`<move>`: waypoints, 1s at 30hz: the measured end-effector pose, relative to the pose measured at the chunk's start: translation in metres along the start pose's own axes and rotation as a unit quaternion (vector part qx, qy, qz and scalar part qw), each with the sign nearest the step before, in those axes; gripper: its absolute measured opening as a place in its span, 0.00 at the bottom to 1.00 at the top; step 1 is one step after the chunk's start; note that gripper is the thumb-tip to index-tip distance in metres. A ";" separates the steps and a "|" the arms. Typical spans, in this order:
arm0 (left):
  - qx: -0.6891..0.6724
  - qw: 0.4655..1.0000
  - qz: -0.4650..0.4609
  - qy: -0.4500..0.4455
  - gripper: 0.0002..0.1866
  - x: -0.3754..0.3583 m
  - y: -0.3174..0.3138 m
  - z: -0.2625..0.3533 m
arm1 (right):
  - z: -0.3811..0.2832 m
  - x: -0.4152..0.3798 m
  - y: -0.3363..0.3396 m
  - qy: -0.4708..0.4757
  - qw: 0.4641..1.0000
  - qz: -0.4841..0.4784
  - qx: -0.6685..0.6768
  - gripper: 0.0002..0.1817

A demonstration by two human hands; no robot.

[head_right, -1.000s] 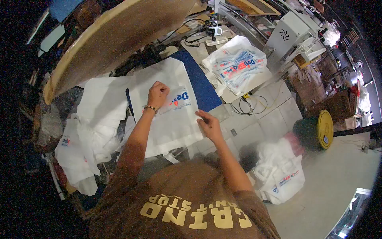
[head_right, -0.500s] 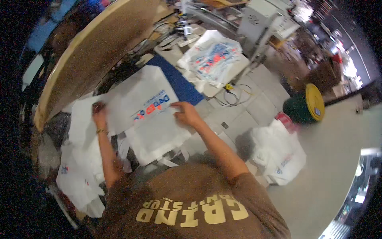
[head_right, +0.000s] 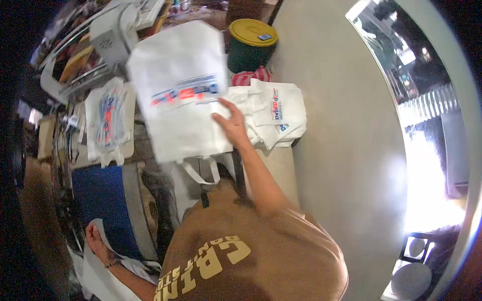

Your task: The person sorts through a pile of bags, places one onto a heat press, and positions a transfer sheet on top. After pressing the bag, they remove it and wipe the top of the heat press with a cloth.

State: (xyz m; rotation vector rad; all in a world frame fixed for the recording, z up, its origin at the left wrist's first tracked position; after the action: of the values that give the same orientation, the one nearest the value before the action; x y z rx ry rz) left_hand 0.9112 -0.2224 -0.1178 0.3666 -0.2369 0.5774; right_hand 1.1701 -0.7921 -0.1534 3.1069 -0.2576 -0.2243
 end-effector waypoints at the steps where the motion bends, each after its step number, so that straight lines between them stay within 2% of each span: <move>1: -0.001 1.000 -0.010 -0.012 0.08 0.013 -0.019 0.009 | 0.022 0.016 0.035 -0.004 0.998 0.059 0.032 0.33; 4: 0.045 0.994 -0.092 -0.027 0.08 0.042 -0.094 0.042 | 0.082 0.057 0.129 -0.002 0.963 0.183 0.196 0.33; 5: 0.047 0.993 -0.102 -0.035 0.08 0.052 -0.114 0.048 | 0.088 0.061 0.154 0.010 0.945 0.256 0.201 0.32; 7: 0.069 0.978 -0.194 -0.032 0.10 0.064 -0.156 0.058 | 0.122 0.076 0.199 0.003 0.909 0.325 0.259 0.33; 8: 0.090 0.973 -0.210 -0.038 0.10 0.069 -0.176 0.063 | 0.142 0.086 0.216 -0.002 0.907 0.329 0.264 0.33; 10: 0.106 0.964 -0.242 -0.031 0.10 0.073 -0.215 0.071 | 0.196 0.099 0.247 -0.053 0.844 0.393 0.362 0.34; 11: 0.116 0.956 -0.268 -0.022 0.10 0.072 -0.236 0.076 | 0.220 0.107 0.258 -0.062 0.840 0.396 0.365 0.34; 13: 0.126 0.956 -0.263 -0.025 0.09 0.067 -0.274 0.082 | 0.274 0.111 0.275 -0.126 0.804 0.456 0.360 0.36; 15: 0.087 0.951 -0.289 0.060 0.10 0.057 -0.296 0.073 | 0.315 0.117 0.277 -0.151 0.788 0.458 0.383 0.36; 16: 0.112 0.946 -0.303 0.026 0.10 0.053 -0.309 0.073 | 0.334 0.115 0.275 -0.186 0.768 0.467 0.397 0.37; 17: 0.120 0.945 -0.301 0.035 0.10 0.051 -0.319 0.075 | 0.351 0.116 0.273 -0.222 0.748 0.473 0.409 0.39; 19: 0.069 0.939 -0.323 0.094 0.09 0.040 -0.339 0.076 | 0.396 0.120 0.271 -0.250 0.733 0.468 0.425 0.42; 21: 0.080 0.946 -0.305 0.080 0.06 0.037 -0.353 0.085 | 0.413 0.116 0.263 -0.273 0.762 0.450 0.377 0.43; 22: 0.083 0.937 -0.322 0.111 0.06 0.036 -0.352 0.077 | 0.420 0.113 0.257 -0.254 0.798 0.432 0.334 0.43; 23: 0.085 0.927 -0.338 0.141 0.05 0.034 -0.350 0.069 | 0.429 0.114 0.257 -0.256 0.801 0.426 0.333 0.43; 24: 0.123 0.927 -0.330 0.129 0.06 0.034 -0.351 0.067 | 0.446 0.114 0.265 -0.312 0.814 0.455 0.180 0.47; 25: 0.129 0.929 -0.320 0.134 0.06 0.036 -0.361 0.075 | 0.434 0.115 0.268 -0.359 0.807 0.469 0.021 0.50; 27: 0.140 0.924 -0.319 0.158 0.12 0.036 -0.379 0.089 | 0.396 0.109 0.268 -0.353 0.831 0.428 -0.054 0.56; 29: 0.108 0.937 -0.293 0.156 0.16 0.029 -0.378 0.074 | 0.408 0.114 0.277 -0.363 0.873 0.318 -0.076 0.57; 30: 0.128 0.937 -0.297 0.129 0.17 0.027 -0.379 0.074 | 0.413 0.113 0.283 -0.408 0.859 0.283 -0.123 0.57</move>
State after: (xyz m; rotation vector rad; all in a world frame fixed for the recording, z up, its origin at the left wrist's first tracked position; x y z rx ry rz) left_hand 1.1406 -0.5334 -0.1446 0.5804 0.2056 0.0505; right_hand 1.1751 -1.0912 -0.5699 2.3454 -1.0155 -1.3922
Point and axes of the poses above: each hand's wrist, its own x-axis towards the middle knuckle, its own y-axis out of the back of the hand, z = x × y, the point moved 4 cm from there along x, towards the middle knuckle, and after that the axes turned 15 degrees about -y, right-handed, at the moved point
